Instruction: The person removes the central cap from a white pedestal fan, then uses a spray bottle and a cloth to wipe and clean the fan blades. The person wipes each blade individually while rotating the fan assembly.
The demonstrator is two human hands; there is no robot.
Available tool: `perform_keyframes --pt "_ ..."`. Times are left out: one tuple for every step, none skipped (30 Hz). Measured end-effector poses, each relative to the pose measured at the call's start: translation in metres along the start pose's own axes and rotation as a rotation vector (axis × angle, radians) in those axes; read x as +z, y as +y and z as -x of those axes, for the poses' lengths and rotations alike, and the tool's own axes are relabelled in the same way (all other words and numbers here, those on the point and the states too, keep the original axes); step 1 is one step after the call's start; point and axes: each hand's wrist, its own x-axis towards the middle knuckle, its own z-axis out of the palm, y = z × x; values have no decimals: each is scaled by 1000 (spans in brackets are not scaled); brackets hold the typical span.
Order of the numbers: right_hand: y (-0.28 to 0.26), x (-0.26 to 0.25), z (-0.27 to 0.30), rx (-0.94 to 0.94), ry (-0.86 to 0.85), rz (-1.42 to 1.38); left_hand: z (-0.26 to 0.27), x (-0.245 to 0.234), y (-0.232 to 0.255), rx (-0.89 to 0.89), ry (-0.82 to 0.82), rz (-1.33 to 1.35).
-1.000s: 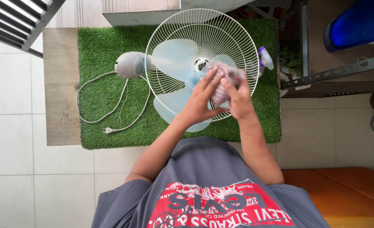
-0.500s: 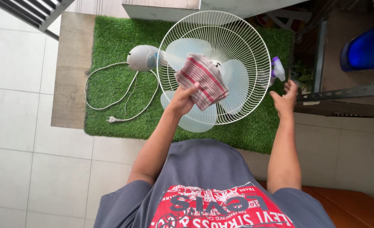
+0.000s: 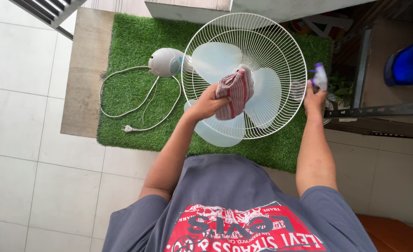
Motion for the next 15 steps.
perform_keyframes --pt "0 -4 0 -48 28 -92 0 -5 11 45 -17 -15" --pt "1 -9 0 -96 55 -184 0 -10 23 91 -33 -31" --pt "1 -13 2 -146 82 -276 0 -16 34 61 -43 44" --pt "2 -21 7 -112 121 -299 -1 -23 44 30 -53 119" --pt "2 -36 12 -78 160 -320 -1 -29 53 0 -63 195" --pt "-1 -49 15 -147 204 -445 -2 -35 61 43 -35 301" --pt "-6 -63 18 -216 247 -570 -2 -41 67 84 -9 407" --pt "-14 -80 22 -257 308 -588 -3 -45 71 126 16 512" --pt "-25 -94 28 -297 369 -605 -3 -44 73 93 108 673" --pt "-37 -107 37 -298 284 -651 -4 -40 73 58 201 834" --pt "-53 -123 47 -299 199 -694 -5 -34 71 17 294 995" --pt "-69 -132 61 -298 114 -737 -9 -27 68 29 113 1221" --pt "-86 -133 78 -338 37 -695 -16 -16 64 39 -80 1445" --pt "-103 -130 97 -378 -40 -651 -21 -6 58 49 -282 1662" --pt "-121 -123 114 -417 -91 -624 -24 6 51 -55 -182 1622"
